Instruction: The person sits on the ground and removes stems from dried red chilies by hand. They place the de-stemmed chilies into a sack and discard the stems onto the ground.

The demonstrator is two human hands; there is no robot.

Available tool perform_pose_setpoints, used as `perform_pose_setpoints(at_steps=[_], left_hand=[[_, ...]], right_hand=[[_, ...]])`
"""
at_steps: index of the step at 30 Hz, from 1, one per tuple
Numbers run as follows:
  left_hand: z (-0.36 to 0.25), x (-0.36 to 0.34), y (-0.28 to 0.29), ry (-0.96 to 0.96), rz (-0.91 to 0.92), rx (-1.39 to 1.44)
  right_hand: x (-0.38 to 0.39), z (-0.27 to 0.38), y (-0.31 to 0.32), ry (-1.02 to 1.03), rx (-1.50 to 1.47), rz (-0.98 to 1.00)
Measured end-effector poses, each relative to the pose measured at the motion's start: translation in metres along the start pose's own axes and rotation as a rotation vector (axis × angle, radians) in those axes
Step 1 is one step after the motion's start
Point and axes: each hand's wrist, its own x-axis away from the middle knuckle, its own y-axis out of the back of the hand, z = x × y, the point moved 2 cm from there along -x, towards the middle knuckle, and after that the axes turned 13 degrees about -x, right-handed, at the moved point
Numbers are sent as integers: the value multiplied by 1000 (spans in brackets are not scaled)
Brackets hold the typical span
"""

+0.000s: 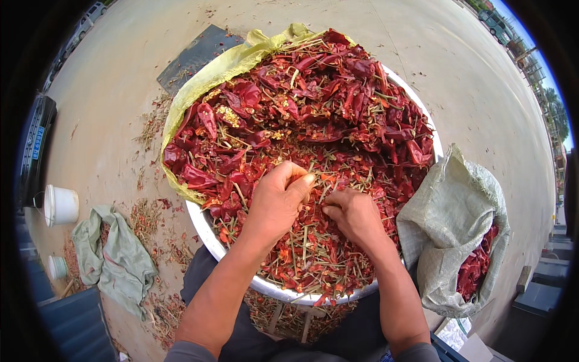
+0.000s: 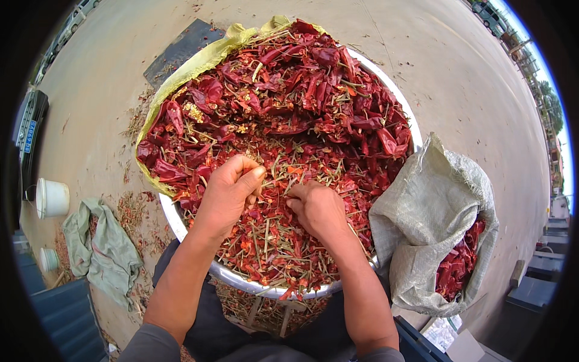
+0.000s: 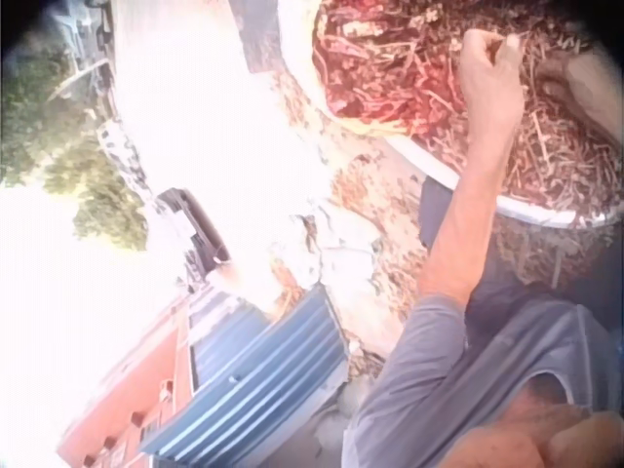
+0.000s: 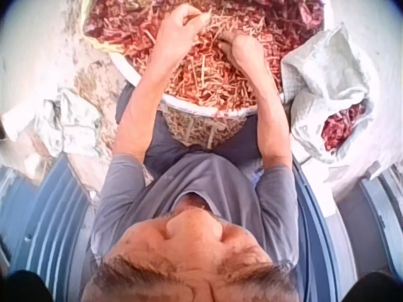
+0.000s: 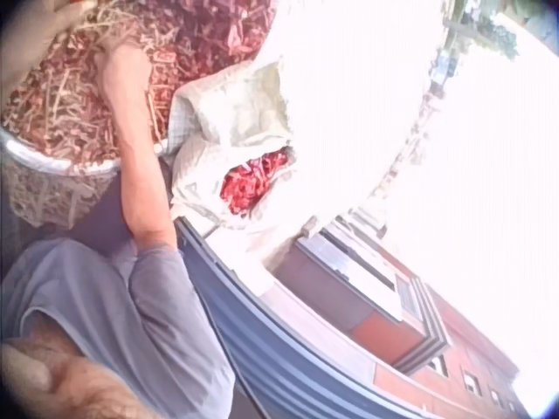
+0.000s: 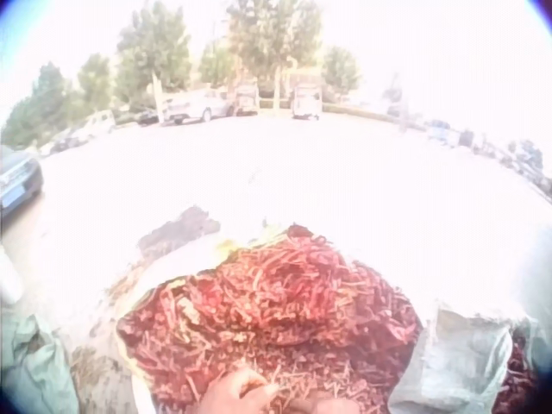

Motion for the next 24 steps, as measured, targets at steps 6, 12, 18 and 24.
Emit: perform_pose_setpoints(at_steps=[6,12,18,24], left_hand=[[11,20,7,85,23,168],[3,19,-14,-33,138,104],[11,22,4,41,27,465],[22,31,56,3,-159,775]], right_hand=[[11,6,20,-246,-430,-48],[25,32,10,-41,-645,-68],[34,50,-10,-33,-848,-162],[26,50,-46,122,-273,-252]])
